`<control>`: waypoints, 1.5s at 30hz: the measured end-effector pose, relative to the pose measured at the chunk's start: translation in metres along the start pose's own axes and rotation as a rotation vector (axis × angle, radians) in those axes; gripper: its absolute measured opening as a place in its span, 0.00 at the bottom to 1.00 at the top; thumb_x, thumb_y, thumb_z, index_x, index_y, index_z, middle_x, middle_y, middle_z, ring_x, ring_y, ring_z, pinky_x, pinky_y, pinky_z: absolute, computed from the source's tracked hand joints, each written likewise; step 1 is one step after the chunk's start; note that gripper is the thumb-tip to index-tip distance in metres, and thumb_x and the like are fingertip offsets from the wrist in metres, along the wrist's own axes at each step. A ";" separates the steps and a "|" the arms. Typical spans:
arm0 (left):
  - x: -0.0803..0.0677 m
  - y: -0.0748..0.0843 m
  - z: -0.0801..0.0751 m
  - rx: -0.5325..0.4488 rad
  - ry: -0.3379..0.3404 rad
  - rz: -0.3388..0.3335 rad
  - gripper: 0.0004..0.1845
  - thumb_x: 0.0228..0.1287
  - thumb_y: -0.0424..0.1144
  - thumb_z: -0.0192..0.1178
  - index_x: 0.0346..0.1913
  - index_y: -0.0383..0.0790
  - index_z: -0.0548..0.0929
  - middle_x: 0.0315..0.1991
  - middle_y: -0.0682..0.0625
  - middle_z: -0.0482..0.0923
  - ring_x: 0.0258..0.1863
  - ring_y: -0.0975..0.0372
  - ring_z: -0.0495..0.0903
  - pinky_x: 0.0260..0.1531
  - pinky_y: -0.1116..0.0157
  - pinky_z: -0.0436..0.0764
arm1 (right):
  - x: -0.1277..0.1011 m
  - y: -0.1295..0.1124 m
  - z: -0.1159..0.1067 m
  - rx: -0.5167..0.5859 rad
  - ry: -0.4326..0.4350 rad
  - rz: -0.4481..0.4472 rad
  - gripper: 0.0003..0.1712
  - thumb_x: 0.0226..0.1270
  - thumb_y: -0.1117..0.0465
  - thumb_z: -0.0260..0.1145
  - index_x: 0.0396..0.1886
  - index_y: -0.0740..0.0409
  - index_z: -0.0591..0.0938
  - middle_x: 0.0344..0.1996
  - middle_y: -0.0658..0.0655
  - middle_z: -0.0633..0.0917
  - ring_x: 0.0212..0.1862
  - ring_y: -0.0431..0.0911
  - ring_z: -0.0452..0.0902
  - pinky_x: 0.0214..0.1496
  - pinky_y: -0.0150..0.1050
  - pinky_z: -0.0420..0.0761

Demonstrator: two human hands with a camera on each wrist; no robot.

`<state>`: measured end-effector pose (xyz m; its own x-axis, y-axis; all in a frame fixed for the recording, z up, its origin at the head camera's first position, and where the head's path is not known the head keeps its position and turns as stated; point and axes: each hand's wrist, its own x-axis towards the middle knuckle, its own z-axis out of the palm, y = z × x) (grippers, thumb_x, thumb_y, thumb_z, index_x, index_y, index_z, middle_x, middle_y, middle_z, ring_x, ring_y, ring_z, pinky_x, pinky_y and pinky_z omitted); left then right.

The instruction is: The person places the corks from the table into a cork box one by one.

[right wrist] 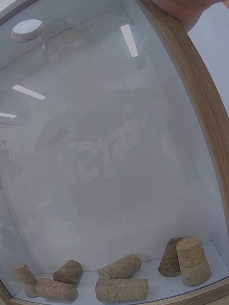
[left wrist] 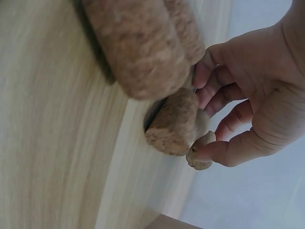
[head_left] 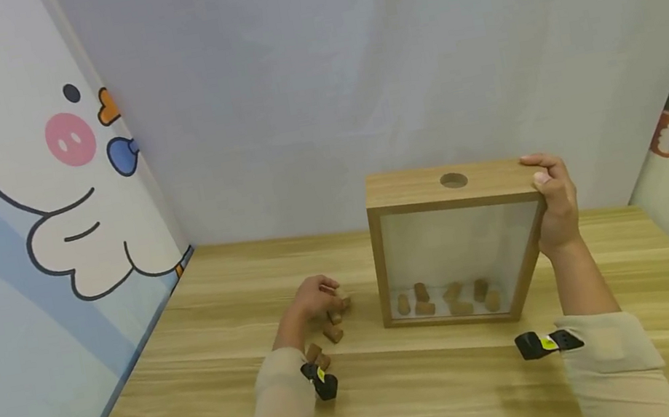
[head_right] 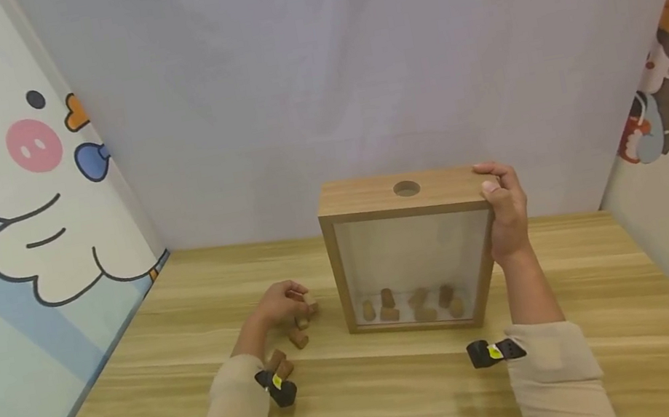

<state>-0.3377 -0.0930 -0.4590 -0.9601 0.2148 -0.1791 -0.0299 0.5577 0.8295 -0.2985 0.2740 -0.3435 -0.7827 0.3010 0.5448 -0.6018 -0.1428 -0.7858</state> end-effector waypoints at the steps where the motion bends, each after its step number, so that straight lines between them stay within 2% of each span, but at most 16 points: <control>1: -0.001 0.000 -0.002 0.015 0.007 0.015 0.19 0.51 0.28 0.64 0.49 0.32 0.76 0.44 0.41 0.76 0.43 0.52 0.75 0.44 0.56 0.74 | 0.000 0.000 0.000 0.002 -0.001 0.000 0.18 0.59 0.56 0.48 0.44 0.53 0.79 0.46 0.59 0.71 0.42 0.50 0.64 0.41 0.45 0.61; 4: -0.003 -0.001 -0.006 -0.003 0.025 0.037 0.20 0.49 0.26 0.64 0.48 0.31 0.75 0.43 0.40 0.77 0.43 0.50 0.76 0.41 0.56 0.75 | 0.000 0.000 0.001 0.008 -0.001 -0.001 0.18 0.58 0.56 0.48 0.44 0.53 0.79 0.46 0.59 0.71 0.42 0.50 0.64 0.41 0.44 0.61; 9: -0.005 0.003 -0.014 -0.089 0.060 0.066 0.19 0.48 0.22 0.60 0.47 0.30 0.74 0.42 0.37 0.77 0.39 0.51 0.77 0.34 0.60 0.77 | 0.000 -0.001 0.001 0.005 -0.009 0.003 0.18 0.59 0.56 0.48 0.44 0.53 0.79 0.46 0.59 0.70 0.43 0.50 0.64 0.41 0.45 0.61; 12: -0.006 0.007 -0.018 -0.128 0.067 0.101 0.19 0.49 0.20 0.59 0.46 0.29 0.73 0.40 0.37 0.77 0.38 0.52 0.78 0.35 0.61 0.77 | 0.000 -0.002 0.001 0.001 -0.012 0.009 0.18 0.59 0.56 0.48 0.44 0.53 0.78 0.46 0.59 0.70 0.42 0.50 0.64 0.41 0.44 0.61; 18: -0.009 0.018 -0.025 -0.178 0.062 0.132 0.22 0.49 0.24 0.67 0.48 0.33 0.74 0.38 0.42 0.76 0.38 0.54 0.77 0.39 0.57 0.75 | -0.001 -0.003 0.001 0.001 -0.016 0.019 0.18 0.59 0.56 0.48 0.44 0.53 0.78 0.46 0.59 0.69 0.41 0.50 0.64 0.39 0.42 0.63; 23: -0.014 0.031 -0.027 -0.158 0.063 0.182 0.22 0.51 0.30 0.69 0.51 0.39 0.76 0.40 0.43 0.75 0.39 0.54 0.75 0.41 0.51 0.74 | -0.001 -0.004 0.001 -0.003 -0.020 0.023 0.18 0.59 0.56 0.47 0.44 0.52 0.78 0.46 0.59 0.69 0.41 0.50 0.64 0.38 0.41 0.63; 27: -0.018 0.042 -0.027 -0.106 0.082 0.214 0.22 0.53 0.35 0.69 0.52 0.47 0.79 0.43 0.45 0.74 0.42 0.54 0.74 0.40 0.54 0.76 | -0.001 -0.004 0.001 -0.001 -0.018 0.023 0.17 0.58 0.56 0.48 0.44 0.52 0.78 0.47 0.59 0.69 0.41 0.49 0.64 0.38 0.41 0.64; 31: -0.023 0.056 -0.026 -0.084 0.101 0.260 0.22 0.56 0.36 0.67 0.55 0.49 0.79 0.46 0.46 0.74 0.44 0.55 0.75 0.39 0.57 0.77 | -0.001 -0.004 0.002 0.006 -0.013 0.022 0.17 0.58 0.56 0.48 0.44 0.52 0.78 0.47 0.59 0.69 0.41 0.50 0.64 0.38 0.42 0.63; 39: -0.040 0.088 -0.026 -0.107 0.149 0.358 0.22 0.56 0.34 0.66 0.56 0.45 0.78 0.47 0.46 0.73 0.43 0.56 0.75 0.38 0.60 0.78 | -0.002 -0.004 0.002 0.009 -0.016 0.020 0.18 0.58 0.56 0.48 0.44 0.53 0.78 0.46 0.59 0.69 0.41 0.50 0.64 0.38 0.41 0.64; 45: -0.053 0.111 -0.027 -0.118 0.237 0.440 0.21 0.55 0.31 0.66 0.54 0.40 0.79 0.43 0.45 0.75 0.40 0.56 0.76 0.40 0.59 0.76 | -0.002 -0.005 0.002 0.009 -0.017 0.021 0.18 0.59 0.56 0.48 0.44 0.53 0.78 0.46 0.60 0.69 0.40 0.50 0.64 0.37 0.41 0.64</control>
<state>-0.2975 -0.0645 -0.3432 -0.9250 0.2135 0.3142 0.3733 0.3577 0.8560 -0.2945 0.2721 -0.3403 -0.7974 0.2820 0.5335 -0.5869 -0.1570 -0.7943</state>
